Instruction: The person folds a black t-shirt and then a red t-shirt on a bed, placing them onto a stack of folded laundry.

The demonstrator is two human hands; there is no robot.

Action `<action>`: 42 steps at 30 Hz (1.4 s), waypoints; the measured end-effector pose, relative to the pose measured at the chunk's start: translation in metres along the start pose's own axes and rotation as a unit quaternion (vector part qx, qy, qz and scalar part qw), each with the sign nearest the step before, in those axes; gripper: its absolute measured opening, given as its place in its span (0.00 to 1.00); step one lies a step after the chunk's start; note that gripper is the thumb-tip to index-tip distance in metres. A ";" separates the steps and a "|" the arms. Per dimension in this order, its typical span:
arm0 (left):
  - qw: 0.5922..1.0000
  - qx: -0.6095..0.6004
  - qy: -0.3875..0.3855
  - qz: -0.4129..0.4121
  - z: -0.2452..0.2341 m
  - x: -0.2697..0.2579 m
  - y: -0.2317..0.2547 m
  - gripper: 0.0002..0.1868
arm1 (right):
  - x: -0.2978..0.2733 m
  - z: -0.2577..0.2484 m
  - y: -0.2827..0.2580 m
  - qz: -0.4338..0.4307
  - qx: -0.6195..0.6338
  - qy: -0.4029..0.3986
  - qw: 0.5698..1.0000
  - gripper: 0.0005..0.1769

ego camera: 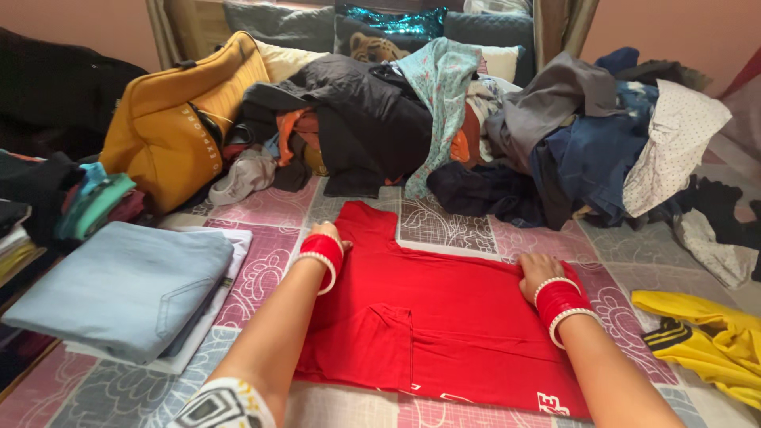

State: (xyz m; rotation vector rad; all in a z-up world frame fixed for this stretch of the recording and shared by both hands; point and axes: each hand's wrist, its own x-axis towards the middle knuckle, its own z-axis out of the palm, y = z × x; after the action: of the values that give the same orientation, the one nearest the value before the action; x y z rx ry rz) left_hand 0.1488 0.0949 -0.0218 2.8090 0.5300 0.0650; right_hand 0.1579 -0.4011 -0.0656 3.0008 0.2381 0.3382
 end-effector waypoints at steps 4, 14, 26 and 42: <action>0.995 -0.089 -0.036 0.032 -0.008 0.017 -0.009 0.34 | -0.019 -0.024 -0.003 -0.061 -0.016 0.078 0.995 0.14; 0.723 -0.557 -0.328 0.244 0.008 0.002 -0.104 0.18 | -0.133 -0.104 0.008 -0.155 0.021 0.208 0.966 0.12; 0.879 -0.448 -0.068 0.150 0.030 -0.062 -0.094 0.33 | -0.170 -0.102 0.012 -0.137 -0.005 0.157 0.978 0.11; 0.985 -0.064 0.083 0.135 -0.075 -0.132 -0.041 0.46 | -0.165 -0.106 -0.031 -0.108 0.057 0.161 0.979 0.17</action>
State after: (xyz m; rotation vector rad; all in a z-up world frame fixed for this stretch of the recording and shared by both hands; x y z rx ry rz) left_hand 0.0043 0.1029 0.0393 2.7427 0.1684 0.3763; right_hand -0.0297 -0.3888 -0.0015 2.9746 0.6272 0.8105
